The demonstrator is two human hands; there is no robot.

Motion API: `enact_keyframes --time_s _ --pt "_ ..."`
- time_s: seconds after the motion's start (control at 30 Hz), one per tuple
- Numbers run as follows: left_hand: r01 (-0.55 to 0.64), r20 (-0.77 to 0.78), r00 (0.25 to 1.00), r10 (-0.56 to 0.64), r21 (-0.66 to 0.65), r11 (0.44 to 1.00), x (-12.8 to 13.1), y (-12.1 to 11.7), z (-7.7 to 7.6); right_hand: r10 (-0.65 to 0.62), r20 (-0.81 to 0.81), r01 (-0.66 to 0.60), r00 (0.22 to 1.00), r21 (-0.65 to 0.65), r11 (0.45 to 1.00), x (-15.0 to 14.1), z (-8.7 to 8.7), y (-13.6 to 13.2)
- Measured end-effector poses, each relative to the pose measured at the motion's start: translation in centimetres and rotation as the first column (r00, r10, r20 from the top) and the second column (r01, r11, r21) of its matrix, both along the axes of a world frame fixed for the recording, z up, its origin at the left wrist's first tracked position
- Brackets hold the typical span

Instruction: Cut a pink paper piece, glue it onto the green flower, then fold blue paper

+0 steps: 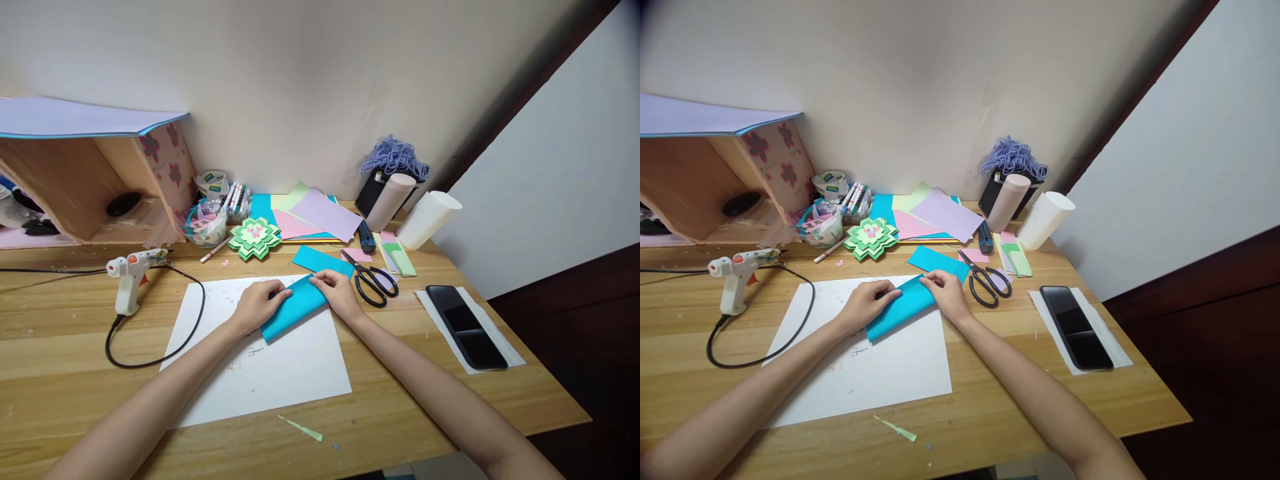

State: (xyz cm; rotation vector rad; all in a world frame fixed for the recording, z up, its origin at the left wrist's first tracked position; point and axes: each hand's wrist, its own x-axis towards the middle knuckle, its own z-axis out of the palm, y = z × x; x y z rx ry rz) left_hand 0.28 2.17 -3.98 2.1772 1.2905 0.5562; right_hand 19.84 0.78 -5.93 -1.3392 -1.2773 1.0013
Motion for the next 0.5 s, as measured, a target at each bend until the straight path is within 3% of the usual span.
enact_keyframes --time_s 0.13,0.23,0.37,0.5 --pt "0.1 -0.085 0.991 -0.101 -0.014 0.995 0.1 0.0 0.3 0.03 -0.028 -0.03 0.999 -0.006 1.0 0.1 -0.3 0.1" --pt "0.107 -0.088 0.99 -0.109 -0.026 0.994 0.1 0.0 0.3 0.05 -0.053 -0.05 0.997 -0.003 0.999 0.2 -0.2 0.1" --pt "0.032 0.022 0.999 -0.032 0.004 0.999 0.4 -0.5 0.0 0.068 -0.179 -0.072 0.981 -0.016 0.997 0.2 0.2 0.0" --pt "-0.141 0.178 0.976 0.125 0.08 0.987 0.8 -1.6 -0.1 0.217 -0.363 -0.269 0.906 -0.098 0.958 -0.5 0.6 -0.9"
